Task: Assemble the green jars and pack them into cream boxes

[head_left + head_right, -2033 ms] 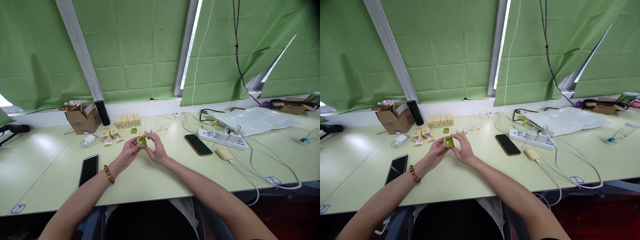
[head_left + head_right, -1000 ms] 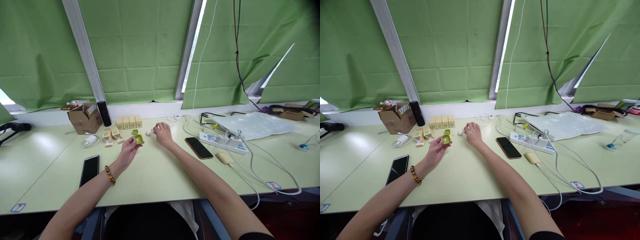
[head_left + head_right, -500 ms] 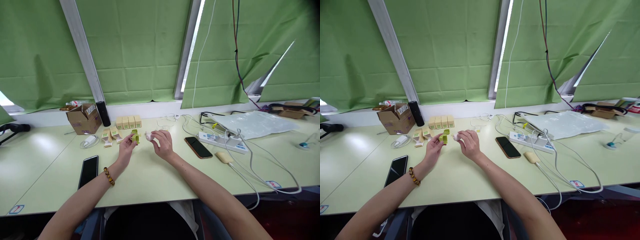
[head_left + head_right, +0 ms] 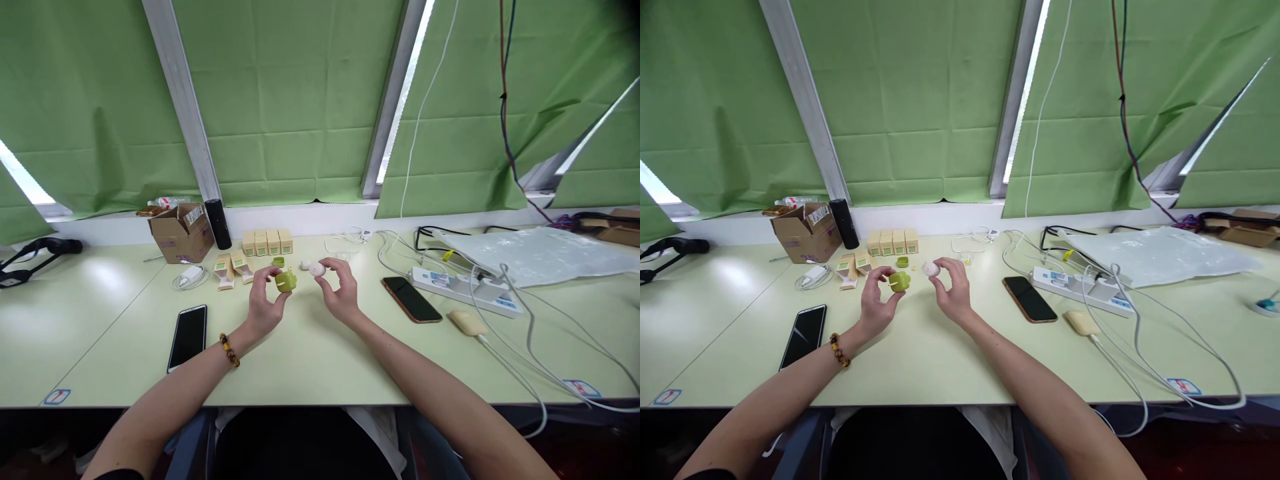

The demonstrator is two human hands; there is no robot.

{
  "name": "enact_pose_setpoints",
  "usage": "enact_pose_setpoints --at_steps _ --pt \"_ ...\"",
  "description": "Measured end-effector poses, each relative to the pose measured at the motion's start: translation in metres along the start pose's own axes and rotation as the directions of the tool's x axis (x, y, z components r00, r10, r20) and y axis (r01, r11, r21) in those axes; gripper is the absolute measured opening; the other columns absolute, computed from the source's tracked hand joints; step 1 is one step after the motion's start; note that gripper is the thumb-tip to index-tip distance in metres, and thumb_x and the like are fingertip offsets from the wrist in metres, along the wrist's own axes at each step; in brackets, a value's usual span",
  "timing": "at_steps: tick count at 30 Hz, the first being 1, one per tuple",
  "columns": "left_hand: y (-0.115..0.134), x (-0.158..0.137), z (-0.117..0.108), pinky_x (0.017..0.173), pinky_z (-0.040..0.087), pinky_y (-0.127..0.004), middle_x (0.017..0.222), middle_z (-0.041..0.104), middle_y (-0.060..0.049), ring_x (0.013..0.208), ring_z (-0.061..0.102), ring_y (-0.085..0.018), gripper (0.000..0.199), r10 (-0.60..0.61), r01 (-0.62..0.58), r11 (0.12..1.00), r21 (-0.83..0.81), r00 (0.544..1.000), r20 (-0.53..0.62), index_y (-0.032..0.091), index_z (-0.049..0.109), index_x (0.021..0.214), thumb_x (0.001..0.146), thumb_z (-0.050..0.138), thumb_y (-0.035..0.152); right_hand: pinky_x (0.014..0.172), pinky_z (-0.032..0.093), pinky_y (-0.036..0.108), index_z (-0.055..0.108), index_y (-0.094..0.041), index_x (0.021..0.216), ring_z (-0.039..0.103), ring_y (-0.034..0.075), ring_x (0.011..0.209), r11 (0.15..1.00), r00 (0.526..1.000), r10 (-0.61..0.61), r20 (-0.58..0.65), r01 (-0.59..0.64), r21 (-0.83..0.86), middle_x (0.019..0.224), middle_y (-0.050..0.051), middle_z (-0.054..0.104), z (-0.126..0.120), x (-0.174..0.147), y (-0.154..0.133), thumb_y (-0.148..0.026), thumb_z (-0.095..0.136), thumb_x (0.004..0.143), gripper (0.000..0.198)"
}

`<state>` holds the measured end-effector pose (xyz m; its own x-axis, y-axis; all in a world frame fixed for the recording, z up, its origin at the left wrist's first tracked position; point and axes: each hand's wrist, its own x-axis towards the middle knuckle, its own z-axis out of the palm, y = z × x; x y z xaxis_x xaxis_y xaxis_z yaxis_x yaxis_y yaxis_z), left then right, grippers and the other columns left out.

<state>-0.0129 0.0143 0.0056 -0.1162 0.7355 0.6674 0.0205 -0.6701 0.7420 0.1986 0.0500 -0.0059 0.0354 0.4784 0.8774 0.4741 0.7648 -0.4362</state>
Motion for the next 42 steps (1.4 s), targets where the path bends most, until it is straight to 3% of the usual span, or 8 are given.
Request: enact_pose_setpoints --at_steps 3,9,20,23,27,31,35,42 --pt "-0.003 0.001 -0.001 0.107 0.038 -0.047 0.119 0.063 -0.011 0.122 0.052 -0.035 0.048 -0.028 0.028 1.0 -0.01 0.999 0.019 0.026 0.067 0.117 0.073 0.087 0.024 0.09 0.054 0.048 0.067 -0.026 0.114 0.064 0.027 0.101 0.919 0.964 0.262 0.048 -0.264 0.294 0.114 0.01 0.071 0.0 0.004 -0.006 -0.039 0.073 0.089 0.029" --pt "-0.008 0.001 -0.004 0.1 0.04 -0.043 0.12 0.064 -0.01 0.113 0.056 -0.03 0.05 0.076 -0.087 0.983 0.163 0.995 0.072 0.027 0.063 0.125 0.079 0.082 0.021 0.072 0.058 0.041 0.067 -0.022 0.1 0.068 0.025 0.085 0.416 0.738 0.478 0.476 -0.668 0.617 0.096 0.011 0.074 -0.005 0.013 0.003 -0.063 0.061 0.091 0.043" --pt "-0.009 0.004 -0.002 0.1 0.042 -0.038 0.122 0.065 -0.009 0.115 0.057 -0.028 0.052 -0.074 0.073 0.997 0.014 0.997 0.027 0.025 0.068 0.122 0.073 0.086 0.02 0.073 0.058 0.04 0.066 -0.022 0.099 0.068 0.026 0.091 0.309 0.731 0.465 0.499 -0.662 0.683 0.102 0.011 0.073 -0.009 0.016 -0.004 -0.056 0.074 0.081 0.039" --pt "-0.016 0.008 -0.002 0.093 0.047 -0.034 0.12 0.066 -0.008 0.112 0.06 -0.023 0.053 -0.222 0.227 0.965 -0.134 0.974 0.05 0.024 0.065 0.123 0.075 0.086 0.024 0.073 0.057 0.036 0.064 -0.024 0.102 0.065 0.022 0.089 0.426 0.794 0.461 0.396 -0.59 0.686 0.099 0.006 0.071 -0.006 0.014 -0.007 -0.046 0.085 0.073 0.041" --pt "-0.027 0.013 -0.006 0.082 0.054 -0.034 0.109 0.069 -0.007 0.096 0.064 -0.02 0.05 -0.443 0.479 0.8 -0.362 0.878 0.182 0.021 0.064 0.123 0.079 0.084 0.032 0.076 0.057 0.034 0.061 -0.026 0.1 0.063 0.021 0.092 0.74 0.896 0.396 0.2 -0.44 0.508 0.099 0.003 0.065 -0.002 0.01 -0.012 -0.036 0.087 0.071 0.04" --pt "-0.031 0.014 -0.009 0.081 0.056 -0.033 0.11 0.071 -0.007 0.094 0.066 -0.019 0.045 -0.493 0.544 0.717 -0.436 0.838 0.234 0.02 0.067 0.119 0.079 0.085 0.03 0.082 0.056 0.04 0.06 -0.027 0.101 0.062 0.024 0.099 0.973 0.993 0.111 0.048 -0.118 0.197 0.104 0.006 0.063 -0.002 0.004 -0.009 -0.027 0.074 0.083 0.023" --pt "-0.028 0.012 -0.008 0.081 0.057 -0.033 0.109 0.071 -0.007 0.094 0.066 -0.018 0.043 -0.483 0.54 0.702 -0.464 0.84 0.247 0.019 0.068 0.118 0.08 0.084 0.028 0.084 0.055 0.049 0.063 -0.031 0.097 0.065 0.027 0.095 0.967 0.966 -0.247 0.081 0.251 -0.047 0.099 0.007 0.066 -0.006 -0.001 0.005 -0.02 0.063 0.09 0.013" --pt "-0.022 0.014 -0.008 0.09 0.055 -0.036 0.114 0.071 -0.011 0.102 0.07 -0.022 0.041 -0.443 0.552 0.657 -0.514 0.834 0.329 0.016 0.069 0.12 0.083 0.081 0.028 0.092 0.057 0.057 0.066 -0.035 0.105 0.068 0.029 0.107 0.957 0.955 -0.283 0.09 0.288 -0.045 0.111 0.008 0.066 -0.006 -0.01 0.021 -0.025 0.059 0.095 0.016"
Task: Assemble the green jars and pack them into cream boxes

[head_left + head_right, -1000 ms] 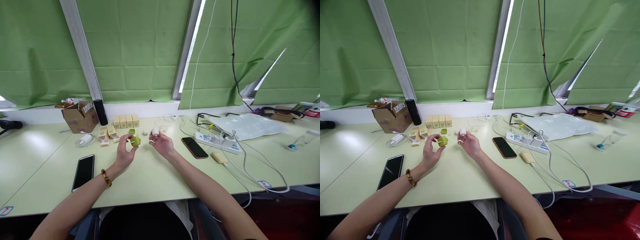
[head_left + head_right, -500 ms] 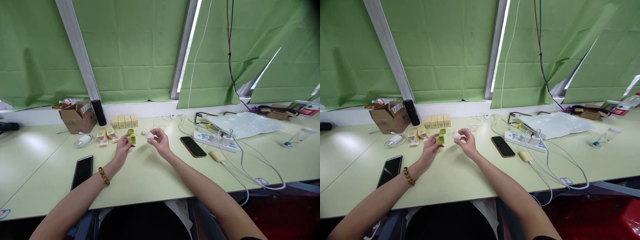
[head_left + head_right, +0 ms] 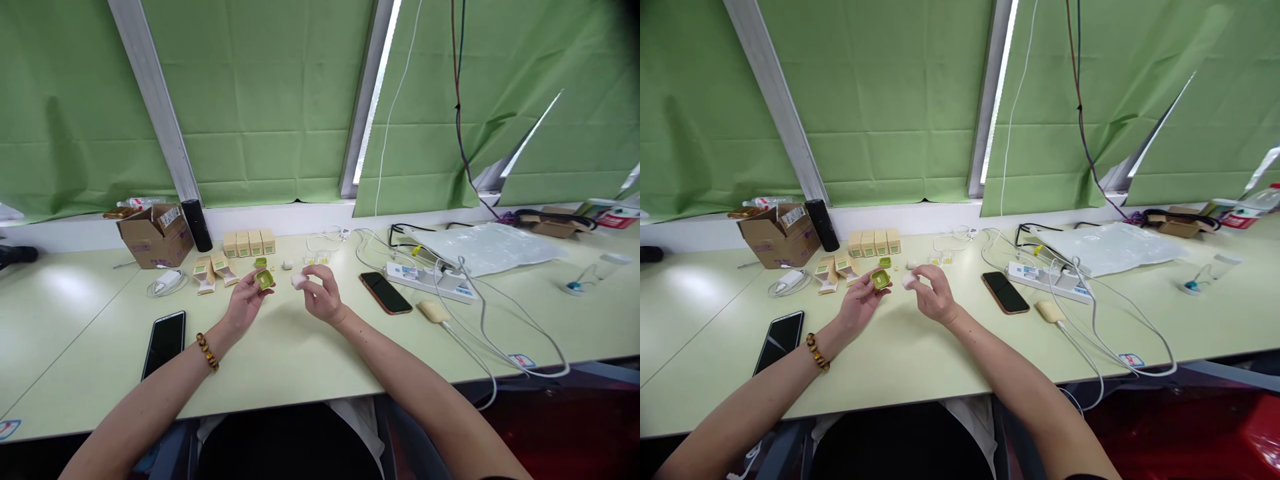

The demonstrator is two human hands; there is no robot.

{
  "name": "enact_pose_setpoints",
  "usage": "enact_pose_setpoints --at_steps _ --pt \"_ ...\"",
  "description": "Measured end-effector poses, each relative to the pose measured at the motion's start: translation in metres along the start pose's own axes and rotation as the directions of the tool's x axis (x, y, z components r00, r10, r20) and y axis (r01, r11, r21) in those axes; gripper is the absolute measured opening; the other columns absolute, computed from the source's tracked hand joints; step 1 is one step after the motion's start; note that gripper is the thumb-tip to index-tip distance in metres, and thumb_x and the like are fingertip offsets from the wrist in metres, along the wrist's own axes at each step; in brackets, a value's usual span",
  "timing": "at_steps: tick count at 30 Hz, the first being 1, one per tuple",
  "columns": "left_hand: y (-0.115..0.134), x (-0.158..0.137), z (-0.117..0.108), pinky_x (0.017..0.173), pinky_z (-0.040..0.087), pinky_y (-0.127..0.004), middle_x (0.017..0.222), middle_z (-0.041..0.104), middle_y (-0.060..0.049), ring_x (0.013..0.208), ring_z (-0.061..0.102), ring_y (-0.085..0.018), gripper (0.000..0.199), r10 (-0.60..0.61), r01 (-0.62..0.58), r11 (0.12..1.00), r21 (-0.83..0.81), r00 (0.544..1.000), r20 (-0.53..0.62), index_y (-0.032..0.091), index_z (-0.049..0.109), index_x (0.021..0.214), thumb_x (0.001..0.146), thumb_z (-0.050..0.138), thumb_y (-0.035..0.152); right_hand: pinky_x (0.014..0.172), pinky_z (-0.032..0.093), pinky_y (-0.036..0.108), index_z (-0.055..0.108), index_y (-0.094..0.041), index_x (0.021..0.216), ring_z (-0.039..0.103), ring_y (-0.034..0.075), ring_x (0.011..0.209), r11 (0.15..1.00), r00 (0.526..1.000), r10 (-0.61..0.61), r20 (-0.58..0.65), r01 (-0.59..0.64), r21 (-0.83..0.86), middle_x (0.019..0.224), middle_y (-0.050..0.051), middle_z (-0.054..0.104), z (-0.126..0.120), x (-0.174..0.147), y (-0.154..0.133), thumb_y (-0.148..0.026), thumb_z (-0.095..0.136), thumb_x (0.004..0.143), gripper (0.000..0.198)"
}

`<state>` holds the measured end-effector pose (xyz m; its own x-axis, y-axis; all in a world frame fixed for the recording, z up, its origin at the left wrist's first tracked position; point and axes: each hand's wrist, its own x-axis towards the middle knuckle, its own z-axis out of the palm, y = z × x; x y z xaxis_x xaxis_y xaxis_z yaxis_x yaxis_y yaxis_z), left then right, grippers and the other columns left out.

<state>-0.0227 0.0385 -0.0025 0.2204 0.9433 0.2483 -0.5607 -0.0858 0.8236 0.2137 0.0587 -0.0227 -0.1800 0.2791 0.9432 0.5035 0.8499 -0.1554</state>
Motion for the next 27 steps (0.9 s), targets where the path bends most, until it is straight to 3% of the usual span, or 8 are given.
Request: enact_pose_setpoints --at_steps 7,10,12,15,17,19,27 --pt "0.005 -0.003 0.006 0.094 0.054 -0.038 0.115 0.072 -0.013 0.103 0.07 -0.024 0.044 0.0 0.002 1.0 -0.029 0.998 0.06 0.015 0.07 0.122 0.081 0.082 0.026 0.093 0.061 0.058 0.062 -0.031 0.111 0.069 0.03 0.116 0.993 0.995 0.041 -0.096 -0.03 0.115 0.118 0.012 0.065 0.002 0.006 -0.017 -0.02 0.055 0.097 0.019" --pt "0.004 -0.004 0.006 0.094 0.054 -0.037 0.114 0.072 -0.012 0.102 0.07 -0.023 0.047 0.009 -0.009 1.0 -0.008 0.998 0.066 0.015 0.069 0.125 0.081 0.083 0.025 0.099 0.059 0.059 0.061 -0.029 0.115 0.068 0.031 0.116 0.957 0.974 0.203 -0.103 -0.175 0.231 0.12 0.013 0.066 0.004 0.013 -0.033 -0.026 0.061 0.097 0.019" --pt "0.003 -0.005 0.006 0.094 0.054 -0.037 0.114 0.072 -0.012 0.102 0.071 -0.023 0.048 0.015 -0.015 1.0 -0.002 0.997 0.069 0.015 0.069 0.126 0.081 0.082 0.025 0.104 0.057 0.056 0.062 -0.028 0.119 0.067 0.03 0.118 0.866 0.927 0.371 -0.046 -0.328 0.378 0.123 0.013 0.066 0.007 0.016 -0.041 -0.032 0.067 0.096 0.024" --pt "0.001 -0.004 0.006 0.094 0.054 -0.037 0.115 0.072 -0.012 0.101 0.07 -0.023 0.046 0.025 -0.025 1.0 0.0 0.997 0.066 0.015 0.07 0.125 0.082 0.082 0.027 0.104 0.057 0.049 0.065 -0.027 0.118 0.069 0.025 0.11 0.622 0.803 0.588 0.101 -0.528 0.579 0.117 0.009 0.071 0.012 0.02 -0.047 -0.041 0.075 0.091 0.032" --pt "0.0 -0.003 0.006 0.092 0.054 -0.036 0.114 0.072 -0.012 0.1 0.069 -0.022 0.042 0.036 -0.037 0.999 0.014 0.998 0.055 0.015 0.071 0.123 0.084 0.081 0.029 0.097 0.06 0.045 0.068 -0.025 0.114 0.07 0.023 0.1 0.464 0.721 0.666 0.191 -0.601 0.651 0.109 0.007 0.074 0.014 0.021 -0.047 -0.046 0.079 0.087 0.035" --pt "-0.001 -0.003 0.006 0.087 0.055 -0.033 0.115 0.072 -0.011 0.099 0.068 -0.02 0.04 0.045 -0.047 0.998 0.04 0.998 0.039 0.016 0.072 0.122 0.085 0.081 0.031 0.09 0.061 0.041 0.07 -0.025 0.113 0.07 0.021 0.092 0.366 0.671 0.698 0.251 -0.635 0.68 0.105 0.006 0.075 0.014 0.023 -0.047 -0.048 0.081 0.084 0.039" --pt "-0.005 -0.001 0.007 0.078 0.053 -0.028 0.11 0.073 -0.01 0.086 0.063 -0.014 0.043 0.06 -0.057 0.987 0.148 0.998 -0.013 0.016 0.076 0.115 0.081 0.085 0.039 0.089 0.058 0.038 0.076 -0.021 0.108 0.071 0.021 0.091 0.312 0.612 0.711 0.346 -0.715 0.625 0.1 0.006 0.078 0.015 0.025 -0.051 -0.052 0.087 0.075 0.047"
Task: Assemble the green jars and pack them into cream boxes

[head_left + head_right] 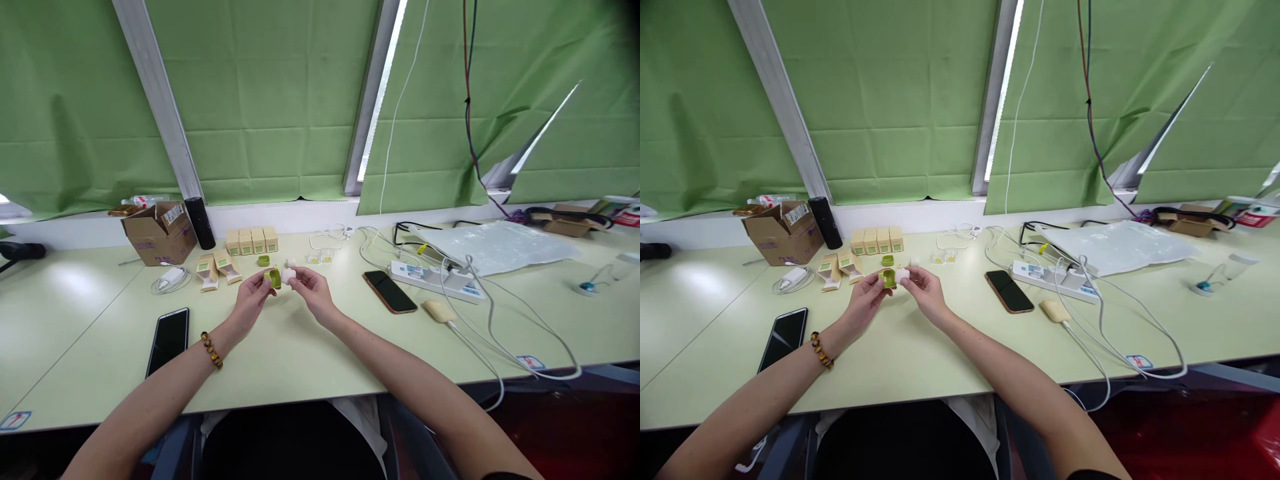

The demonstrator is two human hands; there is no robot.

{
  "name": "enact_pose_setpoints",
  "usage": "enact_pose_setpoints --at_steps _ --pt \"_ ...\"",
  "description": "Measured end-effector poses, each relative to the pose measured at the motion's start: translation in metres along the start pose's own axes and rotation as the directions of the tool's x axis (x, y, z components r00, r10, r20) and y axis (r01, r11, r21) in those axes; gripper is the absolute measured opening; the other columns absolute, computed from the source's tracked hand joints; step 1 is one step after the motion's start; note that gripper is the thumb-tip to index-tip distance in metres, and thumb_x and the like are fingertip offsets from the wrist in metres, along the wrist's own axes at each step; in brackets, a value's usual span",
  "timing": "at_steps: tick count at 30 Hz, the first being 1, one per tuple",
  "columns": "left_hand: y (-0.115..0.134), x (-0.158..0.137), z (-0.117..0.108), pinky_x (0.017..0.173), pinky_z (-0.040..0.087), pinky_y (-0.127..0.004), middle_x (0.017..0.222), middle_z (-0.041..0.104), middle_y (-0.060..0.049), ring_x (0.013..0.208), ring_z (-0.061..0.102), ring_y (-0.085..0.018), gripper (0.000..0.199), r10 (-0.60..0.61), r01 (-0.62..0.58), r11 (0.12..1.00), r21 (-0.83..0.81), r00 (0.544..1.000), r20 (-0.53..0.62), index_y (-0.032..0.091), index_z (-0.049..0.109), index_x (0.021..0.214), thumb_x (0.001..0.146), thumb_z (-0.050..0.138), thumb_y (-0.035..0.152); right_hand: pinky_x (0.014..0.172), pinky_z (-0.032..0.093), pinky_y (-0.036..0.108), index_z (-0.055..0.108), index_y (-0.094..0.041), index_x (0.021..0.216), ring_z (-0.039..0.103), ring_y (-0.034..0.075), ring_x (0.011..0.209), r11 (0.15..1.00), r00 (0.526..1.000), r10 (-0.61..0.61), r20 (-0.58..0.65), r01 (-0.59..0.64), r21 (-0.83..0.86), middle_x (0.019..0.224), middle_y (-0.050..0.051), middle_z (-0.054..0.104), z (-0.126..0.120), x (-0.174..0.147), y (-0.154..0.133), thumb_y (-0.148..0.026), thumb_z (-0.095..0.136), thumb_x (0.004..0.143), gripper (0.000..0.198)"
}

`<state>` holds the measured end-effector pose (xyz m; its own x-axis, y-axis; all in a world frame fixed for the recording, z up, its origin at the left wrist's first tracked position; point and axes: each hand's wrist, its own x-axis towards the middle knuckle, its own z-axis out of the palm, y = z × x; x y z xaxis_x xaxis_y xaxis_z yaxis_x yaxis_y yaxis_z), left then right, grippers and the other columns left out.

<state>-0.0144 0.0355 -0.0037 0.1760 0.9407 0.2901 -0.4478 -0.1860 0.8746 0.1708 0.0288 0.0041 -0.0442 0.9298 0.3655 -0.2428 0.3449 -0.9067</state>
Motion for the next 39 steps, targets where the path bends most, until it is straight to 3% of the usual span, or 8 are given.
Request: enact_pose_setpoints --at_steps 11,24,31,34,39 --pt "-0.0061 0.0022 -0.0059 0.076 0.052 -0.029 0.098 0.072 -0.006 0.073 0.061 -0.011 0.056 0.015 -0.01 0.984 0.177 1.0 -0.025 0.015 0.072 0.123 0.076 0.088 0.042 0.095 0.058 0.042 0.078 -0.02 0.104 0.074 0.026 0.097 0.997 0.997 0.024 0.071 -0.018 -0.079 0.103 0.009 0.08 -0.0008 0.0001 0.0037 -0.053 0.084 0.078 0.043" --pt "0.0005 0.0023 -0.0008 0.075 0.055 -0.032 0.092 0.076 -0.006 0.074 0.065 -0.014 0.061 0.003 0.014 0.959 0.283 0.998 -0.059 0.014 0.074 0.116 0.067 0.092 0.046 0.093 0.059 0.044 0.081 -0.02 0.103 0.075 0.028 0.097 0.99 0.995 0.002 0.101 0.012 -0.14 0.102 0.009 0.081 -0.002 0.0001 0.0019 -0.056 0.081 0.08 0.043" --pt "0.0 -0.0001 0.0 0.084 0.058 -0.035 0.097 0.076 -0.008 0.086 0.069 -0.018 0.057 0.015 0.001 0.946 0.323 0.999 -0.046 0.015 0.073 0.113 0.066 0.093 0.041 0.086 0.058 0.039 0.082 -0.02 0.103 0.074 0.025 0.088 0.986 0.994 -0.004 0.108 0.021 -0.163 0.096 0.007 0.081 -0.0018 -0.0005 0.0037 -0.054 0.079 0.083 0.04" --pt "-0.0023 -0.0004 -0.0006 0.086 0.058 -0.036 0.101 0.075 -0.009 0.089 0.069 -0.019 0.055 0.048 -0.036 0.931 0.362 0.999 -0.025 0.015 0.073 0.113 0.07 0.091 0.043 0.082 0.057 0.037 0.082 -0.02 0.102 0.073 0.023 0.085 0.986 0.995 -0.012 0.099 0.029 -0.165 0.094 0.007 0.08 -0.001 -0.0011 0.003 -0.054 0.078 0.083 0.039" --pt "-0.0066 0.0007 -0.003 0.094 0.056 -0.037 0.125 0.066 -0.013 0.103 0.066 -0.021 0.047 0.217 -0.204 0.856 0.475 0.976 0.028 0.018 0.075 0.112 0.076 0.086 0.045 0.079 0.057 0.035 0.081 -0.018 0.102 0.071 0.021 0.082 0.987 0.995 0.007 0.096 0.009 -0.159 0.091 0.007 0.08 0.0007 -0.0009 0.006 -0.054 0.08 0.08 0.041"
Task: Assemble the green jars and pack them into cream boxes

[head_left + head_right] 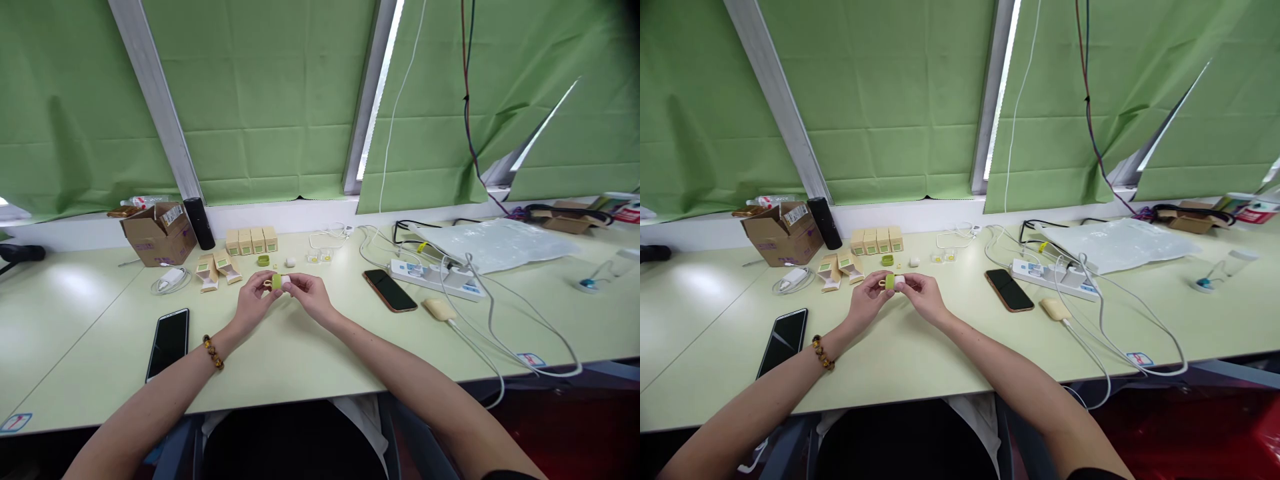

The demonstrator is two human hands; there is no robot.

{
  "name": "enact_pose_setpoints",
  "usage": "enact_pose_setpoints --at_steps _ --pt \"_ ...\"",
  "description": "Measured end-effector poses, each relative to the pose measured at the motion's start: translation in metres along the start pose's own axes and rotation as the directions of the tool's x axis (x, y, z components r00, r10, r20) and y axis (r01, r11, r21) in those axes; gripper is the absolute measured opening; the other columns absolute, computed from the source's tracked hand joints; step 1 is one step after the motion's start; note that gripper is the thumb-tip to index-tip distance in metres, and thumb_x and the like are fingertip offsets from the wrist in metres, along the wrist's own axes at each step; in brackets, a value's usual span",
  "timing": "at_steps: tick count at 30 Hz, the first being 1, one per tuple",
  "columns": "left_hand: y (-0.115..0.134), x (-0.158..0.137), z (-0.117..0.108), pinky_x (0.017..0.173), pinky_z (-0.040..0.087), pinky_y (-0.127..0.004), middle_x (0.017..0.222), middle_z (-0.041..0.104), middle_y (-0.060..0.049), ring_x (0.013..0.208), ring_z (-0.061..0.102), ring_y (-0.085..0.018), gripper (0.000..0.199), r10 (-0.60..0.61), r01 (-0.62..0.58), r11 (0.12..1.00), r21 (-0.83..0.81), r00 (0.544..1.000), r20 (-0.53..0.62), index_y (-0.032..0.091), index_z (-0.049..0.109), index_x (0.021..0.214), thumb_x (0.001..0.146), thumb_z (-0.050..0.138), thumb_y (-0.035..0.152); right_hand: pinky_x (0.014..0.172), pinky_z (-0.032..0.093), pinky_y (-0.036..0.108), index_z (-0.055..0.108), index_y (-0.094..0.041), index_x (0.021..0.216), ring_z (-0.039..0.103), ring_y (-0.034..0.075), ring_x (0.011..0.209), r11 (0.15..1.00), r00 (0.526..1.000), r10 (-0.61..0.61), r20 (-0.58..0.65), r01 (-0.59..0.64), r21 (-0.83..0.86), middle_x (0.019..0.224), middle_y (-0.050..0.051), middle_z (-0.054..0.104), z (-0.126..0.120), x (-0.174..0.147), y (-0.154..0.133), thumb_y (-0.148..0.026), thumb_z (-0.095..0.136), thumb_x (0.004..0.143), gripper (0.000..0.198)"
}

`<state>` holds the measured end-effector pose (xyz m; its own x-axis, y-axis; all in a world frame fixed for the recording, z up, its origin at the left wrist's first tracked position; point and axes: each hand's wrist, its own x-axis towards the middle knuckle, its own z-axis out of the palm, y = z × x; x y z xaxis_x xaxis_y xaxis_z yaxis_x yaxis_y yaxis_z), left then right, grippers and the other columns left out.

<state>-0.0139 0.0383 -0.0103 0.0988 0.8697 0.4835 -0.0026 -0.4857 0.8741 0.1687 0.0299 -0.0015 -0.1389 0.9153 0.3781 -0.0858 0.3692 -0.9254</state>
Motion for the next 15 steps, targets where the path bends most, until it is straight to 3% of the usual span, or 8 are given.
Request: enact_pose_setpoints --at_steps 3,15 --pt "-0.0001 -0.0006 0.0004 0.098 0.055 -0.038 0.127 0.063 -0.013 0.108 0.064 -0.022 0.048 0.05 -0.049 0.998 0.041 0.999 -0.015 0.02 0.076 0.115 0.076 0.086 0.046 0.078 0.057 0.035 0.08 -0.018 0.104 0.071 0.021 0.081 1.0 1.0 0.005 -0.005 -0.005 0.007 0.092 0.007 0.08 0.0016 0.0007 0.0034 -0.054 0.08 0.08 0.043" --pt "0.0084 -0.0024 0.0036 0.099 0.055 -0.037 0.118 0.065 -0.01 0.102 0.063 -0.019 0.045 0.053 -0.053 0.998 -0.033 0.999 -0.011 0.02 0.073 0.116 0.077 0.087 0.039 0.08 0.059 0.037 0.08 -0.019 0.102 0.073 0.022 0.084 1.0 1.0 0.014 -0.028 -0.014 0.01 0.094 0.007 0.08 0.0055 -0.0004 0.0029 -0.053 0.082 0.077 0.043"
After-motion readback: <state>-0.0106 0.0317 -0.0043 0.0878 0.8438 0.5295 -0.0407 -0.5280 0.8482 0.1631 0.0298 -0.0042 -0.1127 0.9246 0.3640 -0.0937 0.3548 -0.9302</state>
